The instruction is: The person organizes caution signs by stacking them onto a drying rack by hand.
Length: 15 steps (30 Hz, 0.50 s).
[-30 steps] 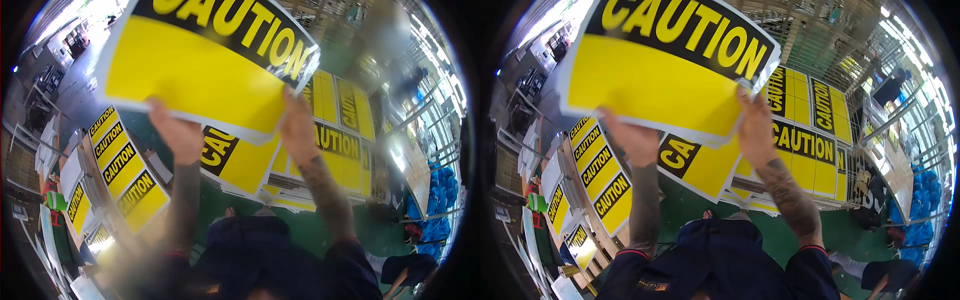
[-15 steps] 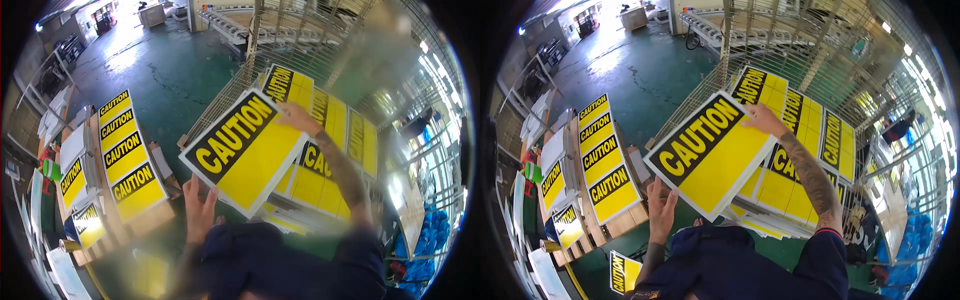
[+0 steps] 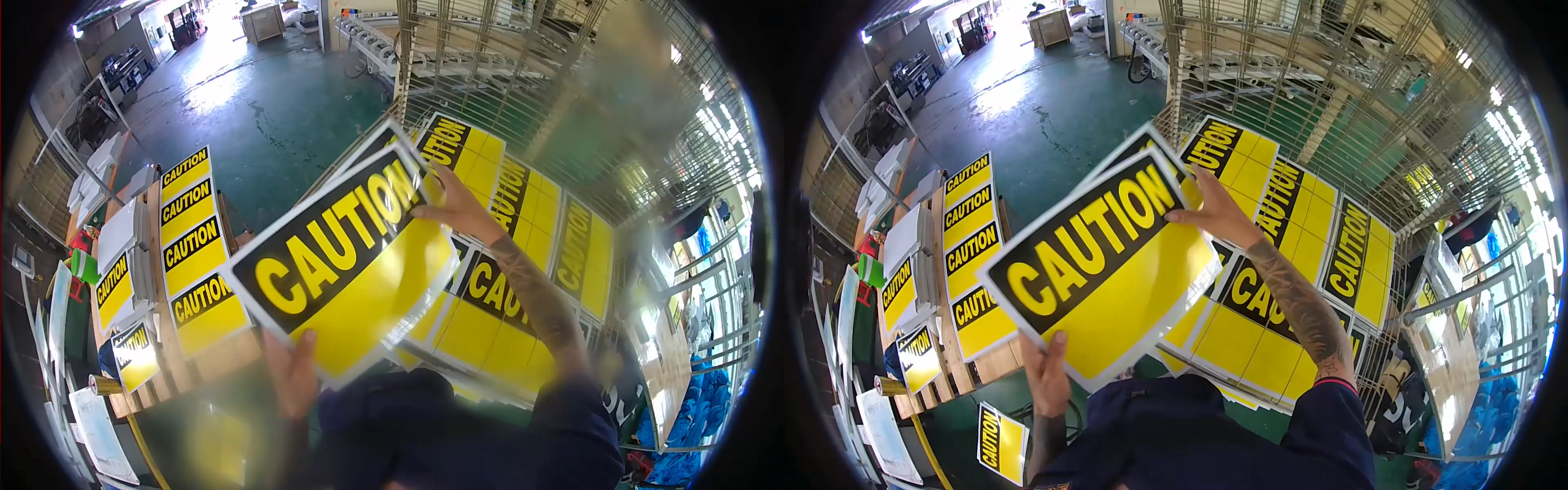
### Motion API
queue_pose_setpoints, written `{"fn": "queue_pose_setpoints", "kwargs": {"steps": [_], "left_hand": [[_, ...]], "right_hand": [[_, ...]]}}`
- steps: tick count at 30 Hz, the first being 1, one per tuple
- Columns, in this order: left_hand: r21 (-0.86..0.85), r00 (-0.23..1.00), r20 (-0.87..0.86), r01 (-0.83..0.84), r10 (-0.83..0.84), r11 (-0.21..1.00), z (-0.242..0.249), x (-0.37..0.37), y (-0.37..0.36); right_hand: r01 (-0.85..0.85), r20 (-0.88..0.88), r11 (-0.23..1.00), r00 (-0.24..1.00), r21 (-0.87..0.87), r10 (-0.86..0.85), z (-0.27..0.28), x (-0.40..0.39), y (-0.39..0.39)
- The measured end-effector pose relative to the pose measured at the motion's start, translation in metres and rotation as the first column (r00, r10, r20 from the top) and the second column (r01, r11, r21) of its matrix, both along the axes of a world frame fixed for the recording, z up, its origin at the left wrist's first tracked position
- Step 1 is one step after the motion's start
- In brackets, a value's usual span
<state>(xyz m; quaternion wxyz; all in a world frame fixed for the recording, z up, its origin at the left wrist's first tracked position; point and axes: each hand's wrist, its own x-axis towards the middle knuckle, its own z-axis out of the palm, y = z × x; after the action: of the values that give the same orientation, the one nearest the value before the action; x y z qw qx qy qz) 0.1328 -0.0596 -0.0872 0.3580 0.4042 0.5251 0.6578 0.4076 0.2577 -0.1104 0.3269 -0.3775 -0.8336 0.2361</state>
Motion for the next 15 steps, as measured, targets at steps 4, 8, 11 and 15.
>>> {"fn": "queue_pose_setpoints", "kwargs": {"steps": [4,8,11,15], "left_hand": [[0.092,0.954,-0.199,-0.208,0.222,0.974,0.013,-0.021,0.002],[0.211,0.905,0.009,-0.417,0.425,0.884,0.015,-0.016,0.036],[0.363,0.87,-0.16,-0.388,0.467,0.847,-0.028,-0.025,0.042],[0.265,0.93,-0.206,-0.246,0.304,0.932,-0.077,-0.02,0.028]], "right_hand": [[-0.314,-0.502,0.866,0.861,-0.388,0.087,0.039,0.008,-0.012],[-0.161,-0.609,0.933,0.79,-0.321,-0.073,0.064,0.004,-0.056],[-0.134,-0.727,0.97,0.684,-0.201,-0.056,0.054,0.015,-0.07],[-0.24,-0.702,0.955,0.71,-0.172,0.052,0.008,0.046,-0.088]]}}
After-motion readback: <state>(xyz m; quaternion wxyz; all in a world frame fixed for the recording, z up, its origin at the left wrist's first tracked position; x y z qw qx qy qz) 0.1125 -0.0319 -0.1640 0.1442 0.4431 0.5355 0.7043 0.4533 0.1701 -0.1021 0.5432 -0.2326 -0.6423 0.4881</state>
